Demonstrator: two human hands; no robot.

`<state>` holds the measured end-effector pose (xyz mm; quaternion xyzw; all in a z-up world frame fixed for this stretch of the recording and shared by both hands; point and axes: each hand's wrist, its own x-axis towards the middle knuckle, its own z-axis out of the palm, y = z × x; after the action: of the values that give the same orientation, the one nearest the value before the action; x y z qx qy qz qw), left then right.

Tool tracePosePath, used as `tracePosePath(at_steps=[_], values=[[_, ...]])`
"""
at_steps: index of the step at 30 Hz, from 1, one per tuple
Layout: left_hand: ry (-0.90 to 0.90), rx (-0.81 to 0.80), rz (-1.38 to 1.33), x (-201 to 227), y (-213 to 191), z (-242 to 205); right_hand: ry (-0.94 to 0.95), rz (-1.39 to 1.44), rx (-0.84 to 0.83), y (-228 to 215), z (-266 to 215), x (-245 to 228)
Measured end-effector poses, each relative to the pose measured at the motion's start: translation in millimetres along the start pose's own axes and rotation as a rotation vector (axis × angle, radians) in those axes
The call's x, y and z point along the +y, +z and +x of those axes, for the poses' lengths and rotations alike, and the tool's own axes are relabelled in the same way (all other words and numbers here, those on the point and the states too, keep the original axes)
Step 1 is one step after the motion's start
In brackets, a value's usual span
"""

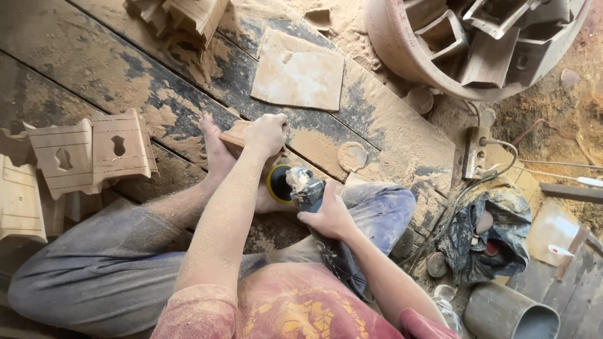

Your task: Sanding small wooden components using a handheld power sander while sitting on the floor.

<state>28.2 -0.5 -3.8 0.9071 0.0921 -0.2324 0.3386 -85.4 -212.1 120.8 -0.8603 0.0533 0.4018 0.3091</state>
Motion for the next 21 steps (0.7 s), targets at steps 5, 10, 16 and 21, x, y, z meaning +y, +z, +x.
tracePosePath(at_steps=[5,10,16,21], values=[[0.001,0.011,0.029,1,-6,-2,-0.013,0.005,-0.013,1,7,-2],[-0.014,0.001,0.079,-9,-9,17,0.029,0.030,0.045,-10,-2,16],[0.032,-0.061,0.156,-6,-48,-5,0.088,0.191,0.214,-24,-12,36],[0.118,0.159,0.197,-57,-45,7,0.124,0.295,0.279,-25,-19,53]])
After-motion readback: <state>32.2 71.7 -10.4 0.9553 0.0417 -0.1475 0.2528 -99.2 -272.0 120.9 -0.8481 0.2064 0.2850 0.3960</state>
